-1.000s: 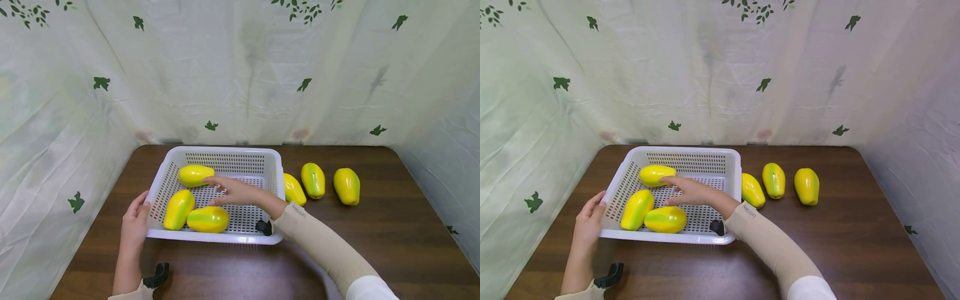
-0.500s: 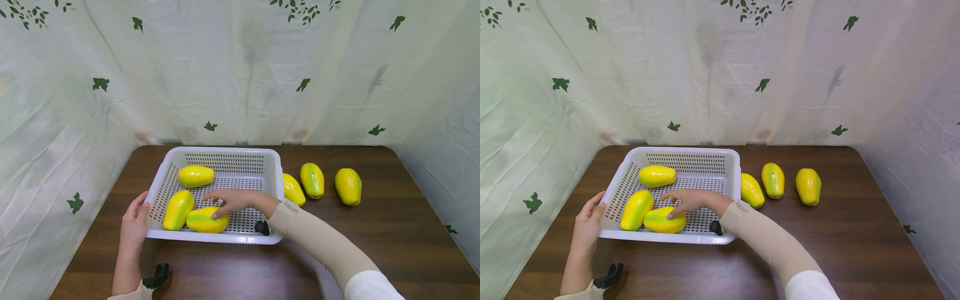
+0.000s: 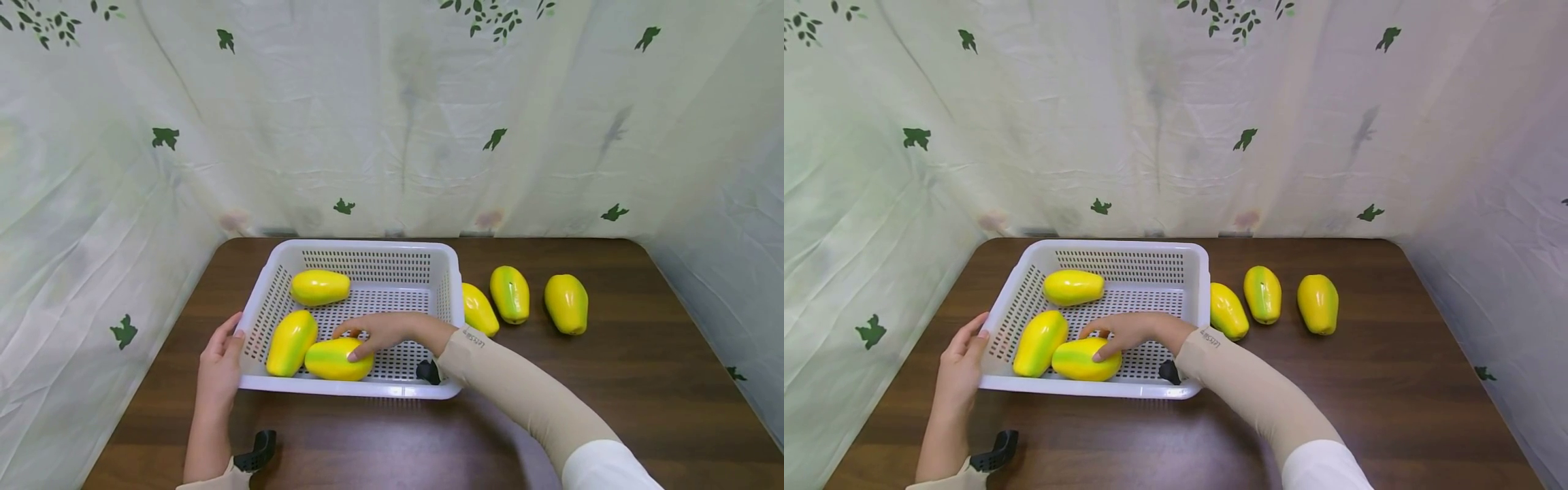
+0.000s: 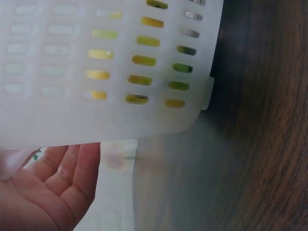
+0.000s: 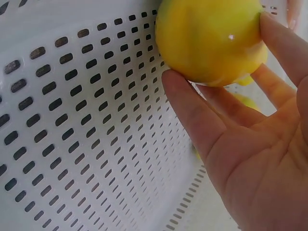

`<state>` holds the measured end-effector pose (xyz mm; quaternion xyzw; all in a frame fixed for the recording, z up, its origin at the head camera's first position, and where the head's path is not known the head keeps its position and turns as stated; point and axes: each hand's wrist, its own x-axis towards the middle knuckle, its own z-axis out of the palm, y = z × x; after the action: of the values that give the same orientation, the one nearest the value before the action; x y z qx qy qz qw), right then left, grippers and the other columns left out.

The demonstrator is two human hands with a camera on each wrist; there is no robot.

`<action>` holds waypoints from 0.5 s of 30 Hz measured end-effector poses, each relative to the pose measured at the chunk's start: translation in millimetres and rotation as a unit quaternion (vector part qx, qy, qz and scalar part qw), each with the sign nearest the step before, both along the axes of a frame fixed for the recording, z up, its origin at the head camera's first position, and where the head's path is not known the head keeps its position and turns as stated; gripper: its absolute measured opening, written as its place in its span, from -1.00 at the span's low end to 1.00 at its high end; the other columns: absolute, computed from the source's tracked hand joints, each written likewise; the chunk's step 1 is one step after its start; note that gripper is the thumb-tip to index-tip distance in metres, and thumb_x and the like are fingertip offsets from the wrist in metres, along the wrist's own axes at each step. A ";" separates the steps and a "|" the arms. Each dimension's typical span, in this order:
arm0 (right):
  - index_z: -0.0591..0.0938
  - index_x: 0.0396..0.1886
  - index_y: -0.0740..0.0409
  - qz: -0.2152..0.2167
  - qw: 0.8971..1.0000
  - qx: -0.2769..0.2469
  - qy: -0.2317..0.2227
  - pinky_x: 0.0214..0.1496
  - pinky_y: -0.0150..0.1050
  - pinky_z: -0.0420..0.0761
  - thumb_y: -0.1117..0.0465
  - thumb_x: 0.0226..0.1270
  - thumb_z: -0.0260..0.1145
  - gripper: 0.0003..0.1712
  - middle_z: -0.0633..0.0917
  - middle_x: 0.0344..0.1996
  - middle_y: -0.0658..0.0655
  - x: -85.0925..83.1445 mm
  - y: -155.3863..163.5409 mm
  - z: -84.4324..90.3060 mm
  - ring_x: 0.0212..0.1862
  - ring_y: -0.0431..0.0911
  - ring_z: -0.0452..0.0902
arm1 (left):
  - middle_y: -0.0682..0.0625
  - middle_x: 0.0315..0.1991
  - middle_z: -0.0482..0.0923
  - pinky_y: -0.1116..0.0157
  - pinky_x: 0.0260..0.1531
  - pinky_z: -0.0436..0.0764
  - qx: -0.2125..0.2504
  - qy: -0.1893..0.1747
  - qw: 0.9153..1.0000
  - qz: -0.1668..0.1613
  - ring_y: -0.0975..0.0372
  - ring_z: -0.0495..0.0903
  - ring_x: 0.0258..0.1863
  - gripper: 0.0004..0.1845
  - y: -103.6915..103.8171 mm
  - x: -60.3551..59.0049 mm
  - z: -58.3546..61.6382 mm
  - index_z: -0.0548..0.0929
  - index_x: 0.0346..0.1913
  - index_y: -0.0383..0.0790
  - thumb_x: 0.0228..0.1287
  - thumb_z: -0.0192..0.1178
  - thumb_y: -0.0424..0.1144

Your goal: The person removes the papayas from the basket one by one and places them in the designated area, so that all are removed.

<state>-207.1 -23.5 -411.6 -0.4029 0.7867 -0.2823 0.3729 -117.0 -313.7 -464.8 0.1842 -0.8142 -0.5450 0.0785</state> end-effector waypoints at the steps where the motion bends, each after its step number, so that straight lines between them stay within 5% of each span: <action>1: 0.35 0.23 -0.18 0.000 1.000 0.000 0.003 0.19 -0.15 0.24 -0.01 0.19 0.23 -0.43 0.40 0.13 -0.11 -0.1 0.0 0.0 0.11 -0.16 0.28 | -0.19 0.09 0.35 0.20 -0.29 0.57 0.000 0.004 1.000 -0.001 0.05 0.43 -0.08 -0.48 -0.8 -0.5 -1.0 0.23 0.31 0.25 0.28 -0.13 0.17; 3: 0.34 0.23 -0.18 -0.001 1.000 -0.001 0.010 0.19 -0.17 0.24 -0.01 0.20 0.23 -0.42 0.39 0.14 -0.11 -0.5 0.2 -0.3 0.12 -0.17 0.27 | -0.15 0.09 0.36 0.27 -0.31 0.57 0.000 -0.003 1.000 0.006 0.09 0.44 -0.08 -0.49 1.0 0.3 1.1 0.24 0.29 0.30 0.27 -0.14 0.19; 10: 0.35 0.23 -0.16 -0.007 0.999 -0.035 0.008 0.14 -0.25 0.29 0.03 0.21 0.23 -0.43 0.40 0.13 -0.10 -2.6 3.6 1.5 0.11 -0.20 0.28 | -0.20 0.13 0.31 0.21 -0.16 0.52 -0.003 -0.017 1.000 0.003 0.05 0.39 -0.02 -0.45 23.3 11.4 35.8 0.17 0.34 0.17 0.32 -0.22 0.16; 15: 0.35 0.23 -0.09 -0.013 0.996 -0.084 -0.016 0.09 -0.32 0.34 0.08 0.22 0.23 -0.44 0.40 0.13 -0.11 -5.1 7.5 4.0 0.11 -0.21 0.27 | -0.09 0.13 0.34 0.29 -0.24 0.54 0.002 -0.015 1.000 0.009 0.12 0.41 -0.04 -0.46 3.4 0.1 3.3 0.19 0.30 0.33 0.25 -0.18 0.24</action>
<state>-212.2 -16.0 -407.7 -0.4179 0.7593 -0.3587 0.3467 -116.8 -310.4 -461.4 0.1994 -0.8125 -0.5432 0.0708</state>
